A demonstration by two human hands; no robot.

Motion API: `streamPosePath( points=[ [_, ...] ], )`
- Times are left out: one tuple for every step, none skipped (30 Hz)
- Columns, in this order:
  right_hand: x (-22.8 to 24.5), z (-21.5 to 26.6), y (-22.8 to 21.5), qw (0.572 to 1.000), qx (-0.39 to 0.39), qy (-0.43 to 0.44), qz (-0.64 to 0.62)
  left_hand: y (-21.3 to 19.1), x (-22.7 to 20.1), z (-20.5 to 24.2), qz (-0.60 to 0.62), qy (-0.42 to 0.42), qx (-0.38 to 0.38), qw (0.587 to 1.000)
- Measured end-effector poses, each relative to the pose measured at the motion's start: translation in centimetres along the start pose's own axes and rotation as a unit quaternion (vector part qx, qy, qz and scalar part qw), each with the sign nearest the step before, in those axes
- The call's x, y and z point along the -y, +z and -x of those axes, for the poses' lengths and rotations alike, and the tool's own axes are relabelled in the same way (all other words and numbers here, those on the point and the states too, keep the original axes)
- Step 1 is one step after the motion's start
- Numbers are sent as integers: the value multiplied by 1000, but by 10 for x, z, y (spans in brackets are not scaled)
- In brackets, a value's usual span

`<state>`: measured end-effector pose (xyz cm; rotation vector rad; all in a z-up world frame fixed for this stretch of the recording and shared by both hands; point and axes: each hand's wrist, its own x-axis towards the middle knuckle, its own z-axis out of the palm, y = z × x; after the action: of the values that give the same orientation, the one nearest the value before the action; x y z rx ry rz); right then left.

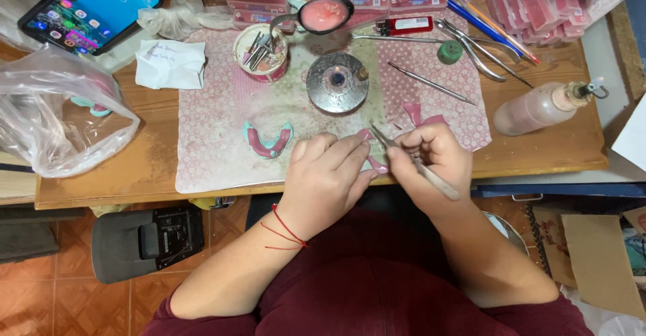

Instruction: The person works on a pink and teal dental mold at a cluttered workbench. They cut a small piece of pink material, retrieve a wire and pliers from a drawer, and then use a heated metal tool to apply and smooth a pink substance onto the mold.

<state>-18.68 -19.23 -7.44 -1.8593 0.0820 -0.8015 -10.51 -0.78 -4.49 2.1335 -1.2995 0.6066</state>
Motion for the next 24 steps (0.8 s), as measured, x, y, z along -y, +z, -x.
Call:
streamPosePath(
  points=[
    [2, 0, 0, 1000, 1, 1, 0, 0, 0, 1, 0, -1, 1, 1000],
    [4, -2, 1, 998, 20, -22, 51, 1, 1, 0, -5, 2, 2, 1000],
    [5, -3, 1, 993, 38, -46, 101, 1, 1, 0, -10, 5, 3, 1000],
    [6, -3, 2, 993, 39, -46, 102, 3, 1, 1, -9, 4, 3, 1000],
    [6, -2, 4, 991, 36, -59, 118, 4, 2, 2, -16, 7, 1, 1000],
    [7, -2, 5, 988, 34, -73, 133, 5, 2, 3, -24, 10, 0, 1000],
    [10, -3, 6, 988, 35, -74, 133, 6, 2, 4, -25, 9, 0, 1000],
    [12, -5, 7, 986, 37, -84, 138, 6, 3, 4, -25, 14, -3, 1000],
    [15, -6, 8, 984, 40, -95, 142, 7, 3, 4, -25, 18, -7, 1000],
    [15, -6, 8, 984, 40, -94, 142, 7, 3, 3, -25, 19, -6, 1000],
    [14, -5, 8, 983, 40, -104, 148, 6, 2, 3, -24, 19, -8, 1000],
    [13, -5, 8, 981, 40, -114, 154, 6, 2, 3, -23, 20, -9, 1000],
    [11, -4, 8, 981, 40, -114, 155, 6, 2, 4, -22, 20, -9, 1000],
    [8, -4, 8, 979, 43, -124, 157, 6, 2, 4, -28, 23, -9, 999],
    [6, -3, 8, 977, 46, -134, 159, 6, 3, 4, -34, 26, -8, 999],
    [6, -4, 8, 977, 46, -134, 159, 5, 2, 3, -34, 26, -8, 999],
    [5, -5, 8, 976, 53, -144, 157, 5, 1, 2, -35, 25, -8, 999],
    [5, -6, 8, 974, 60, -155, 154, 4, 1, 2, -38, 25, -8, 999],
    [3, -7, 8, 974, 60, -155, 154, 5, 2, 2, -38, 25, -8, 999],
    [1, -7, 7, 974, 72, -153, 154, 6, 2, 2, -42, 30, -14, 999],
    [0, -6, 6, 973, 84, -150, 154, 8, 2, 2, -46, 36, -19, 998],
    [2, -8, 5, 973, 84, -150, 155, 8, 2, 2, -45, 36, -20, 998],
    [4, -9, 4, 971, 101, -156, 152, 8, 2, 2, -48, 40, -21, 998],
    [6, -11, 4, 968, 117, -163, 149, 8, 2, 1, -51, 44, -23, 997]
  ],
)
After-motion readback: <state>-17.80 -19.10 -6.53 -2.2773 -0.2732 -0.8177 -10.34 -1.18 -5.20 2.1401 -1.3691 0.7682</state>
